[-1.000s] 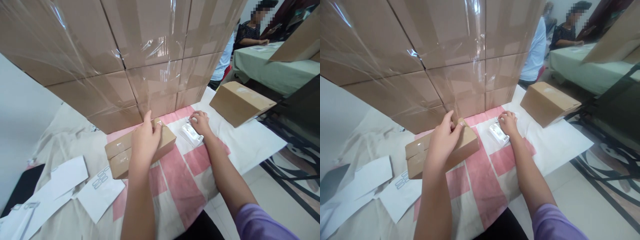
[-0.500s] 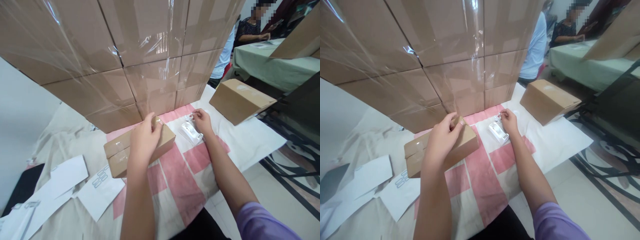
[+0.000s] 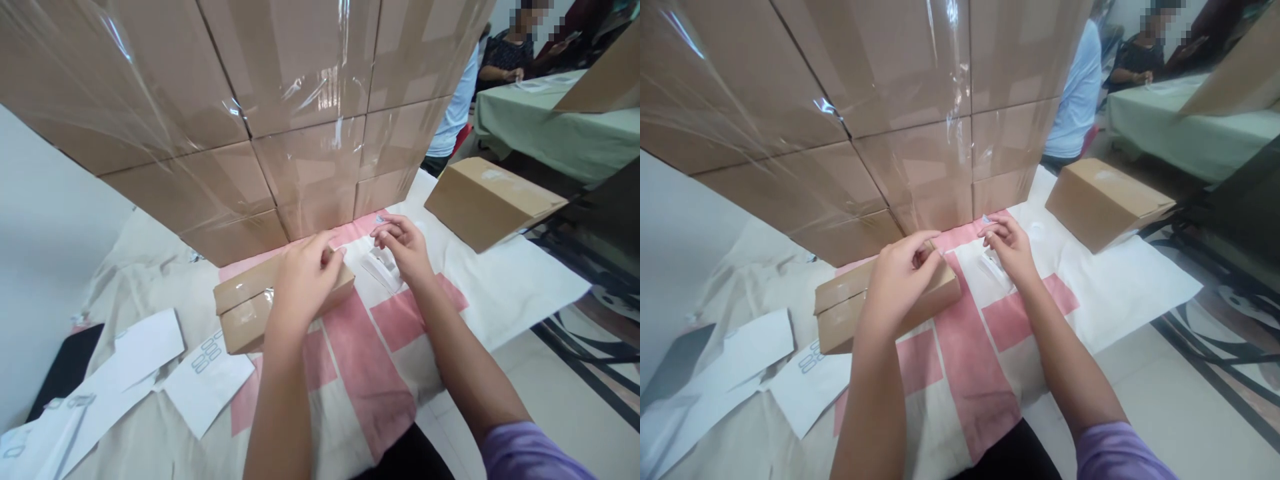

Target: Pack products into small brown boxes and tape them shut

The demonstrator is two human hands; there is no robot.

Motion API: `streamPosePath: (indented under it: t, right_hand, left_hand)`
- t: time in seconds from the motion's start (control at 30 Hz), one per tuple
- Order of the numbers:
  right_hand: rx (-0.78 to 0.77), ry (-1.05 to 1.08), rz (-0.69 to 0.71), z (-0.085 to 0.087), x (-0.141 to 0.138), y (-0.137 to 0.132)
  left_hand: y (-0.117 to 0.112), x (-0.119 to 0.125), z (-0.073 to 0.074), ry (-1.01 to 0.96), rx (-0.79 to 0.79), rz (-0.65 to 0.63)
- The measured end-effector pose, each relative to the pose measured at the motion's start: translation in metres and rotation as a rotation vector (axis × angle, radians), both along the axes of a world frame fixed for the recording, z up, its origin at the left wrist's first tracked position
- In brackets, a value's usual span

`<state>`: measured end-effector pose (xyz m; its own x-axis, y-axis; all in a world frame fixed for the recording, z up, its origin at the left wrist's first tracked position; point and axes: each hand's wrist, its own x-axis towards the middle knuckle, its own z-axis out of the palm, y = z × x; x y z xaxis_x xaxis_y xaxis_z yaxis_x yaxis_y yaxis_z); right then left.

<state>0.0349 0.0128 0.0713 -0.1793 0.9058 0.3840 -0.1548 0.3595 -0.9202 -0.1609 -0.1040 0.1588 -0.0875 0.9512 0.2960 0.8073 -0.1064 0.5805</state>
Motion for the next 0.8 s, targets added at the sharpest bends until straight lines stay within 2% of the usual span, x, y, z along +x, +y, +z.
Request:
streamPosePath:
  t: [0.13,0.27,0.37,0.57,0.7,0.8]
  right_hand:
    - [-0.101,0.119,0.319,0.003,-0.015,-0.021]
    - [-0.175,0.186,0.436,0.003,-0.024,-0.035]
    - [-0.223,0.209,0.429,0.003,-0.028,-0.039]
    - [-0.269,0.292,0.325,-0.002,-0.032,-0.034]
    - [-0.184,0.25,0.182,-0.004,-0.025,-0.025]
    - [-0.065,0.124,0.156,-0.005,-0.021,-0.022]
  left_hand:
    - [0.004,0.014,-0.004,-0.016,0.062,-0.018]
    - [0.006,0.017,-0.007,-0.026,0.084,-0.005]
    - [0.006,0.016,-0.007,-0.034,0.061,-0.014]
    - [0.007,0.017,-0.006,0.027,0.019,-0.026]
    - [0.006,0.015,-0.005,0.009,0.006,-0.06]
    - [0.006,0.015,-0.005,0.069,0.017,-0.09]
